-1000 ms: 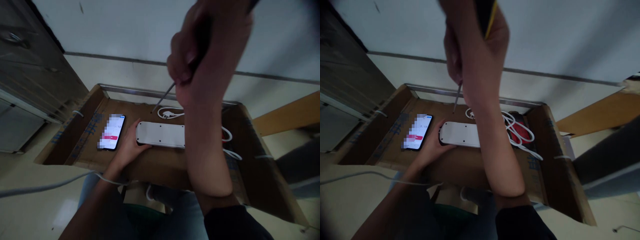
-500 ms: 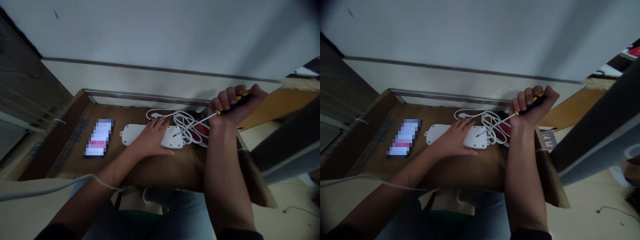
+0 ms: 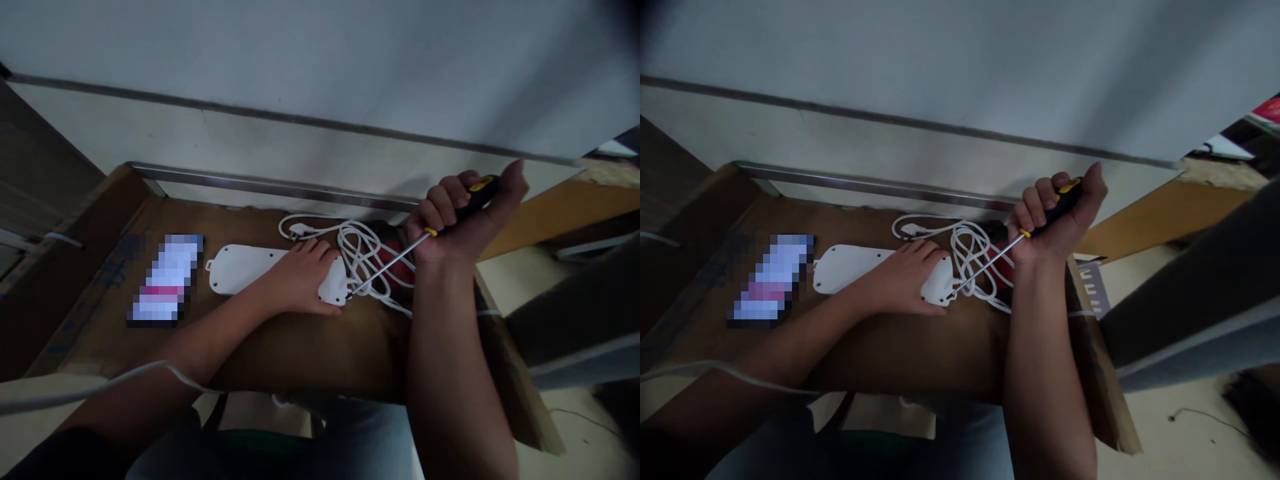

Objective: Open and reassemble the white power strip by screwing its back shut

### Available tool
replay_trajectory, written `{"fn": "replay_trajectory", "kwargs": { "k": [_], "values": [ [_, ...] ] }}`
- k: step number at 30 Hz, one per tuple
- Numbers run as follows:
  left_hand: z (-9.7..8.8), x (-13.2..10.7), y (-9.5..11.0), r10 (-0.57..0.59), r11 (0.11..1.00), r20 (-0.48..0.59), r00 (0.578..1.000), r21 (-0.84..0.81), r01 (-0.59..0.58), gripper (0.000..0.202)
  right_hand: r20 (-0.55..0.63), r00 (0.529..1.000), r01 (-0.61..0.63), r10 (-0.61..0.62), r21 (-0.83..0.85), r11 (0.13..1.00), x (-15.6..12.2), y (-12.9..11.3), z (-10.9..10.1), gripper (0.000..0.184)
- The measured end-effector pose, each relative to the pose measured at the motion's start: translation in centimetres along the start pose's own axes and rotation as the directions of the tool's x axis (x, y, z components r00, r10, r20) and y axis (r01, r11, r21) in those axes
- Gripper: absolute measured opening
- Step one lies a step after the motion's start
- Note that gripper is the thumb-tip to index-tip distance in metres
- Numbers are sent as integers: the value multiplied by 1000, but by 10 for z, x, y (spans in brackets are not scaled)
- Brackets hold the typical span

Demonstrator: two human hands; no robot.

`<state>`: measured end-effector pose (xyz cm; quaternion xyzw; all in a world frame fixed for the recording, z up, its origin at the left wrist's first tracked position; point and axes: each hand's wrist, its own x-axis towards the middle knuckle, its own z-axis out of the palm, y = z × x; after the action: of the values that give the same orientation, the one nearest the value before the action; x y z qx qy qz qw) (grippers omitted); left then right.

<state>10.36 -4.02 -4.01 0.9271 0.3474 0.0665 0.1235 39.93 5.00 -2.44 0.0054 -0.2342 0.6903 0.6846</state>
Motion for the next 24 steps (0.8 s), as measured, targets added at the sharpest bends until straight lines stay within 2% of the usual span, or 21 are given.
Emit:
{"fn": "replay_trajectory", "kwargs": {
  "k": [3, 5, 14, 17, 20, 22, 24],
  "values": [
    [0, 1, 0, -11, 1000, -14, 1000, -14, 11, 98, -87, 991, 98, -97, 4, 995, -16, 12, 32, 22],
    [1, 2, 0, -22, 999, -23, 999, -30, 21, 101, -123, 983, 134, -134, -4, 991, -22, 16, 45, 20],
    [0, 5, 1, -75, 995, -21, 997, -67, 74, 94, -158, 978, 126, -137, -73, 989, -17, 27, 47, 17],
    [0, 6, 2, -75, 995, -31, 997, -65, 73, 92, -132, 986, 75, -103, -200, 977, -22, 34, 59, 24],
    [1, 7, 3, -64, 997, -44, 997, -49, 62, 91, -96, 991, 53, -98, -395, 917, -28, 42, 74, 35],
    [2, 7, 3, -53, 998, -54, 997, -37, 51, 92, -62, 987, 102, -151, -481, 871, -31, 48, 83, 36],
    [3, 6, 2, -40, 999, -75, 996, -33, 37, 92, -15, 968, 204, -251, -537, 819, -32, 54, 91, 33]
  ]
}}
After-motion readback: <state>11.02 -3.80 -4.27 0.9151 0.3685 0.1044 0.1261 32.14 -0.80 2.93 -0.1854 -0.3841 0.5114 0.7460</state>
